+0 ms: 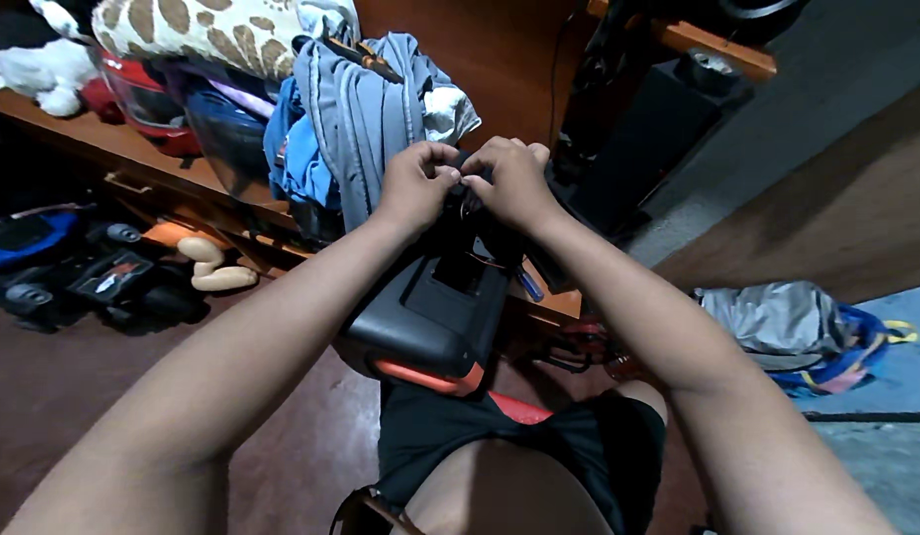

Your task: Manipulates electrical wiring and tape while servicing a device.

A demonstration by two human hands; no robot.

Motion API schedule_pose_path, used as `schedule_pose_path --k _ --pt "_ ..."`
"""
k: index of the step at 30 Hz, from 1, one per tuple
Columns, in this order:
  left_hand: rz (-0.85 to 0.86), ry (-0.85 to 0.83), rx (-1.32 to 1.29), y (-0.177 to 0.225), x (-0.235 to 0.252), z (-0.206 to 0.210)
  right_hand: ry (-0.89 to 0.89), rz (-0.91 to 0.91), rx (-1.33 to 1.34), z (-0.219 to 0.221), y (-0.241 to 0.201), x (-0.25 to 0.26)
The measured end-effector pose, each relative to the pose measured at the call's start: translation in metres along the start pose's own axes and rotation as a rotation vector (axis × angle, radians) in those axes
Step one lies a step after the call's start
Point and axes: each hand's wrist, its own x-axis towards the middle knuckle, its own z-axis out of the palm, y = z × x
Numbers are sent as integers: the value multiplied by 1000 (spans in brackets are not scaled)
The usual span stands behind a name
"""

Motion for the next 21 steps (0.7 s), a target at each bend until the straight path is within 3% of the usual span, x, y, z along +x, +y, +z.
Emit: schedule_pose_path --k 11,21 --pt "-73 -51 250 2 2 0 -85 137 245 -1 4 1" --pt "-40 -54 206 0 -2 0 -55 89 139 -1 4 -1"
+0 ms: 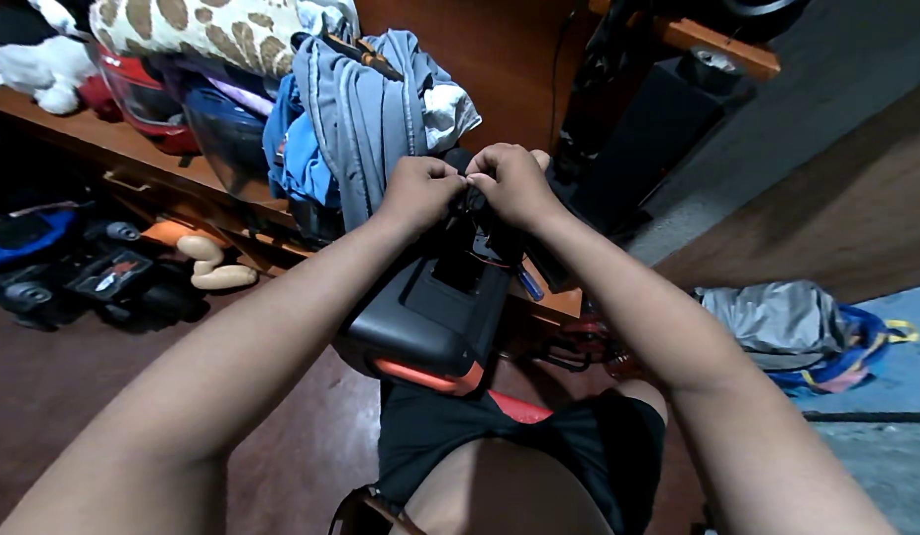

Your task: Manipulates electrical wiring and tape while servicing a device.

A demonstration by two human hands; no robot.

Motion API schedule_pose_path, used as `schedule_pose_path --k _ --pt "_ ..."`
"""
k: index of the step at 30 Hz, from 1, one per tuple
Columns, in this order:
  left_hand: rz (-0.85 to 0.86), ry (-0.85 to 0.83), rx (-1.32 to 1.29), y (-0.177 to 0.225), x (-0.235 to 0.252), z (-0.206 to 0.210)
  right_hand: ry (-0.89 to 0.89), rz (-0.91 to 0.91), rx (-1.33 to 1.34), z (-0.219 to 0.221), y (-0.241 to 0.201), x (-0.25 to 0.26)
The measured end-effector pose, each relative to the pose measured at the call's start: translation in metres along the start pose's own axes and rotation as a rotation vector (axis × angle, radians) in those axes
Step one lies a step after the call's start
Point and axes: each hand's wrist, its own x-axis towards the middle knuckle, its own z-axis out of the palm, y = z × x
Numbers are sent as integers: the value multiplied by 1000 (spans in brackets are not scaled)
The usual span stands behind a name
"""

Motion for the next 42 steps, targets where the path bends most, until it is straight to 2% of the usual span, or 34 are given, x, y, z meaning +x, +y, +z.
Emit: schedule_pose_path --k 6,12,15,18,23,26,35,42 --pt "-26 0 -87 6 -2 -4 38 -38 -72 0 -1 -1" --pt "-124 29 -86 8 3 1 57 -92 20 -2 2 -4" --pt "-193 47 -144 8 2 0 197 -313 -18 2 12 -9" --pt "-196 57 -180 5 3 0 368 -628 -260 13 17 -10" --pt "-189 37 -231 8 2 2 471 -820 -465 27 20 -6" --pt "-178 38 -248 7 2 1 499 -748 -340 30 20 -6" --pt "-99 12 -326 3 4 0 372 -280 103 22 9 -10" --pt "-24 -17 -291 3 0 -1 315 -61 285 18 9 -8"
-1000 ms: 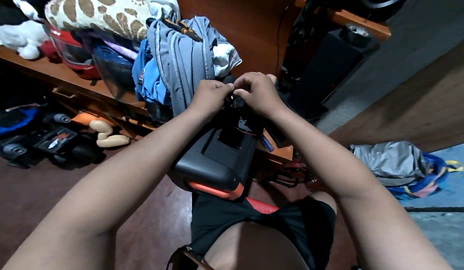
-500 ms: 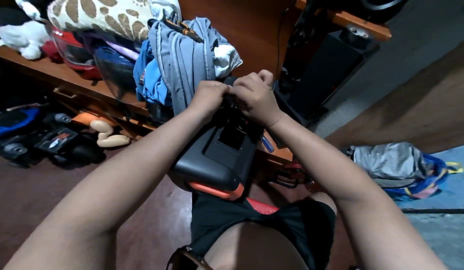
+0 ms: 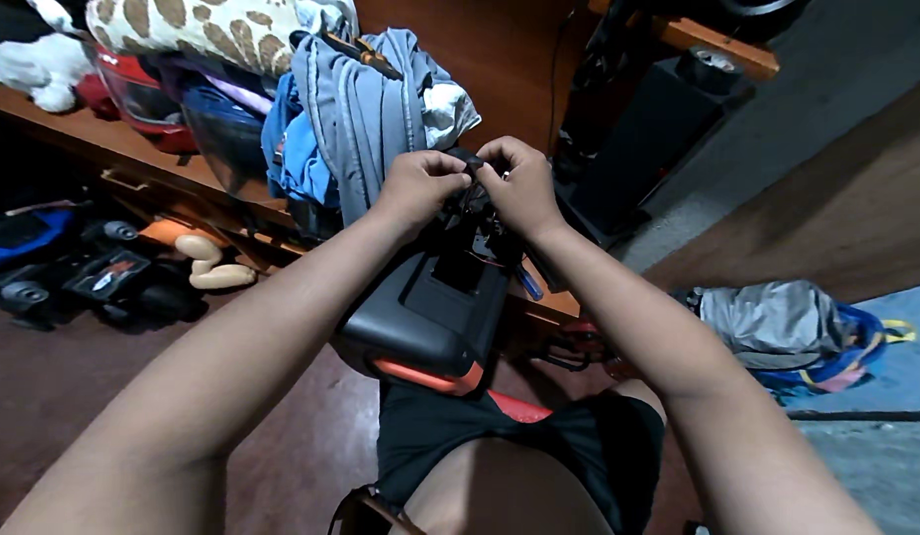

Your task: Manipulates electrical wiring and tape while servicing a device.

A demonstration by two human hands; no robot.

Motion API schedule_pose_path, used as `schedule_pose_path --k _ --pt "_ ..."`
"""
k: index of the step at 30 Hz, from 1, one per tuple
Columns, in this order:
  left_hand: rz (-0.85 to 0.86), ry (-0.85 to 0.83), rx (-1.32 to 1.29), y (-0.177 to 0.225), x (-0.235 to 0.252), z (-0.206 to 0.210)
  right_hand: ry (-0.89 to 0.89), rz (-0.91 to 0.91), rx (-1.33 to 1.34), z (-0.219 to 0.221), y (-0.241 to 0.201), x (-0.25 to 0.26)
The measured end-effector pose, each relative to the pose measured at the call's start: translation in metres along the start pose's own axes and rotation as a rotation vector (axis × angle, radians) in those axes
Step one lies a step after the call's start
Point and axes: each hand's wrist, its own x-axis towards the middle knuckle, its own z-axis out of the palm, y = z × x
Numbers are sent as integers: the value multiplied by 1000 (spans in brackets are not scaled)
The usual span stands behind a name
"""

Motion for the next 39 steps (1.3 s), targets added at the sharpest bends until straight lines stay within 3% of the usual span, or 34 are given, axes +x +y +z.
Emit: schedule_pose_path --k 9,14,21,25,33,39 --pt "90 51 256 6 -3 3 -40 384 22 -6 -18 6" --pt "169 42 352 5 -4 1 -142 467 -43 -7 -20 12" --pt "223 41 276 3 -4 0 -176 414 -147 -8 -20 11" --pt "292 19 411 2 -4 0 -175 397 -204 -7 -21 12" --pt "153 32 598 11 -7 2 -174 355 -290 -14 -23 10" --pt "95 28 574 13 -5 2 -236 167 -299 -9 -17 -3"
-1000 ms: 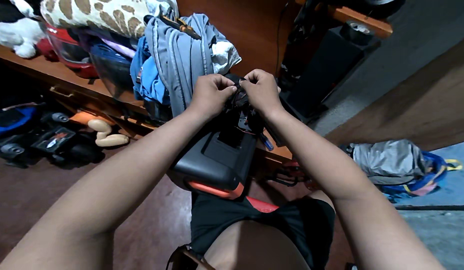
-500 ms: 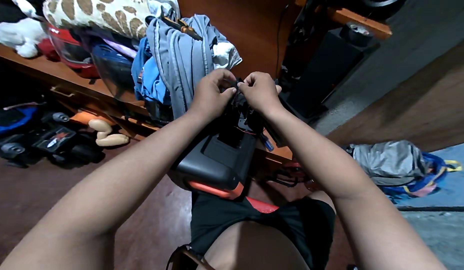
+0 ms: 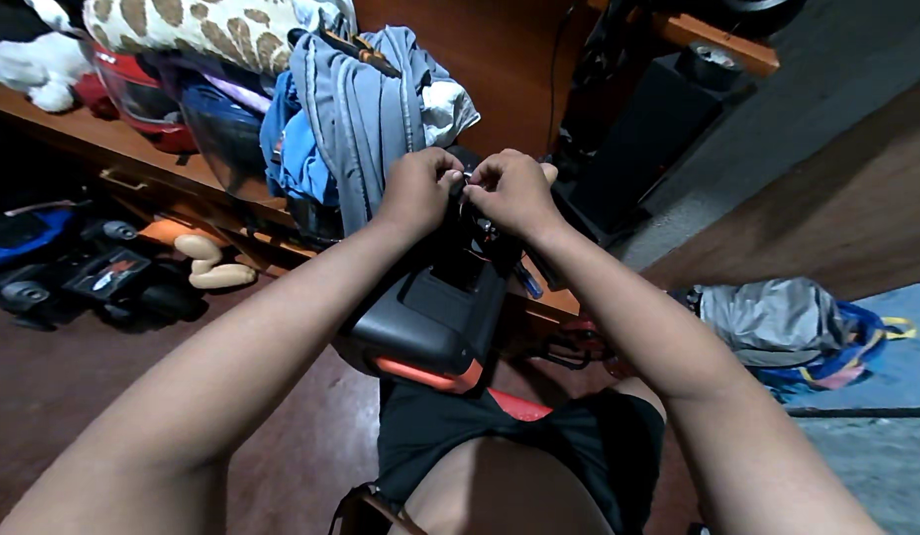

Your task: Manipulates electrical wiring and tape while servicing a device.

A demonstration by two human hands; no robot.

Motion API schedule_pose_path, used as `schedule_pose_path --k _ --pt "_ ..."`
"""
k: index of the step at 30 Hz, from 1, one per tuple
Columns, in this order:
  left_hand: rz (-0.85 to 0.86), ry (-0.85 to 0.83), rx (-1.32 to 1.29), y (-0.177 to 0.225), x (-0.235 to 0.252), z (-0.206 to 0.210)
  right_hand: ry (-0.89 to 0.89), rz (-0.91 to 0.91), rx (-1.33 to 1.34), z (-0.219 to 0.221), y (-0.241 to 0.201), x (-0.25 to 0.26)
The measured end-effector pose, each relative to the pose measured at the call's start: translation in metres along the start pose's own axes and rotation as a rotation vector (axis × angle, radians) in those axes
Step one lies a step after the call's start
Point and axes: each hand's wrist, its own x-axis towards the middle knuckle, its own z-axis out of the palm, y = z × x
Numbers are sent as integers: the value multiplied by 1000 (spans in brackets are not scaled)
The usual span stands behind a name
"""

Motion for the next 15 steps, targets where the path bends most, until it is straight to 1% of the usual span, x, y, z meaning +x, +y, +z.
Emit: schedule_pose_path --k 2,8,15 --pt "-16 -21 5 1 1 0 -8 -15 -47 2 -2 -1" --pt "16 3 57 -1 1 -1 2 -7 -86 4 -3 0" --pt "24 -3 -90 -4 1 -1 17 -39 -101 6 -1 1"
